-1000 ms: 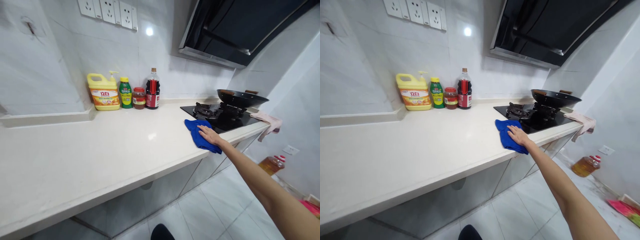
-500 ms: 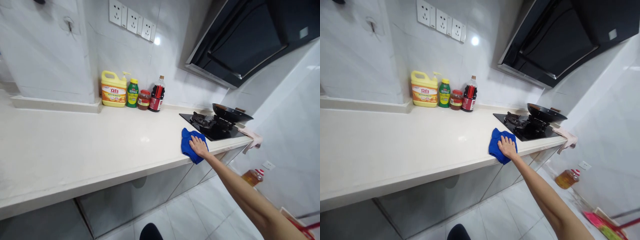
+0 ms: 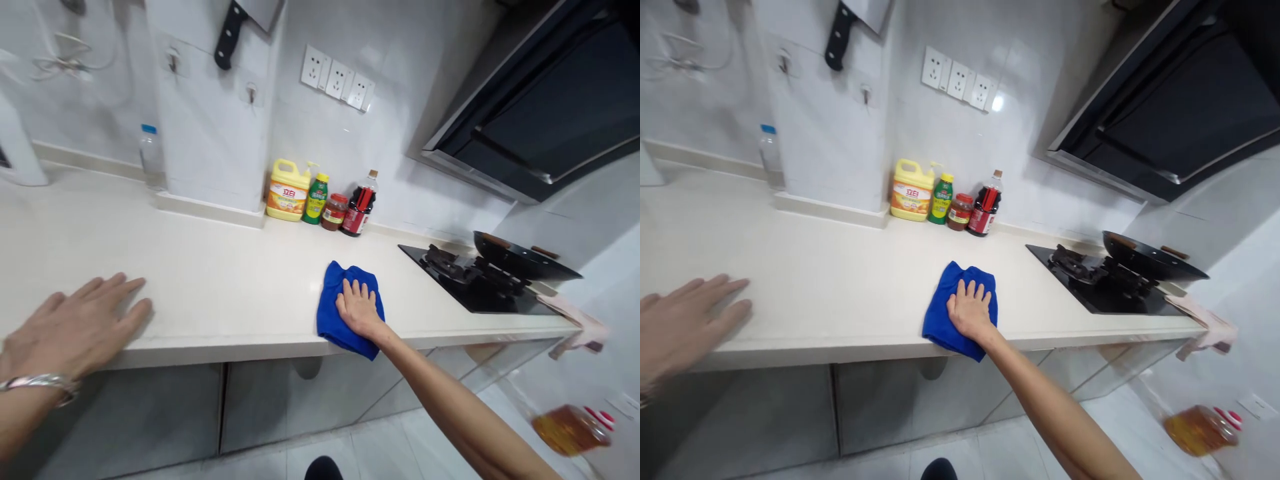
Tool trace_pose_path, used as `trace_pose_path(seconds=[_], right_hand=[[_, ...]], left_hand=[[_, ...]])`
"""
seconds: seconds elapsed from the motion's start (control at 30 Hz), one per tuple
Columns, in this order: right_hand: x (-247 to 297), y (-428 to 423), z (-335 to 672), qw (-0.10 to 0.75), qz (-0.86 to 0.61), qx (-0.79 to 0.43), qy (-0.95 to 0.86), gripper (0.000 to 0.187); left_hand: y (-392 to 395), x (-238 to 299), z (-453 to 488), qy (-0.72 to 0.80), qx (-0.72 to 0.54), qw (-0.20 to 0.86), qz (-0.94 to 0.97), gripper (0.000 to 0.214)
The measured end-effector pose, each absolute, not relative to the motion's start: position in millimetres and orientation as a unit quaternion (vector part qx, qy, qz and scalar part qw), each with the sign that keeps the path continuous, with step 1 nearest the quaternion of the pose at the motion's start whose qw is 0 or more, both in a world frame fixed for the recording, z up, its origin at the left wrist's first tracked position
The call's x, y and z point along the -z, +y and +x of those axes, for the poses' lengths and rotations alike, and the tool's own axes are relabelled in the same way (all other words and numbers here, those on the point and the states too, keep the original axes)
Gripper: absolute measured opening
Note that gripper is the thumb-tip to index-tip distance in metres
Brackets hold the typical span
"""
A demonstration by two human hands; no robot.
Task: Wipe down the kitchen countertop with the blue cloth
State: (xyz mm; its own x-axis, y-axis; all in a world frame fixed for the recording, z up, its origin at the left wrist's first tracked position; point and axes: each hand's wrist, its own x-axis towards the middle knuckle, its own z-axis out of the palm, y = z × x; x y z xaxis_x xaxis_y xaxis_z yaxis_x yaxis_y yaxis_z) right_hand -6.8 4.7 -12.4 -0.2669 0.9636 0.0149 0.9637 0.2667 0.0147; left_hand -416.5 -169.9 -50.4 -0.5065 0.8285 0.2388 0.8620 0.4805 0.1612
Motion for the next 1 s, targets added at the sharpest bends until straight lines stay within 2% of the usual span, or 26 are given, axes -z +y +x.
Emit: trace_pose_path(seconds=[0.13,0.5,1.0], right_hand=[[7.9,-12.3,-72.1,0.004,-0.543,-0.012,-0.84,0.065],[4.3,-21.8,-237.4,0.024,-0.364,-0.077,-0.928,0.068],[7.8,31.4,-346.8,0.057,-0.473,-0.047,-0.878,0.064]], left_hand=[[-175.7,30.3,-387.9,-0.884,0.07,0.072,-0.456,0.067],[-182.4,38.0,-392.4,-0.861,0.154,0.092,-0.477,0.056],[-189.8,26.2,-373.8,-0.864,0.207,0.073,-0.453,0.053]])
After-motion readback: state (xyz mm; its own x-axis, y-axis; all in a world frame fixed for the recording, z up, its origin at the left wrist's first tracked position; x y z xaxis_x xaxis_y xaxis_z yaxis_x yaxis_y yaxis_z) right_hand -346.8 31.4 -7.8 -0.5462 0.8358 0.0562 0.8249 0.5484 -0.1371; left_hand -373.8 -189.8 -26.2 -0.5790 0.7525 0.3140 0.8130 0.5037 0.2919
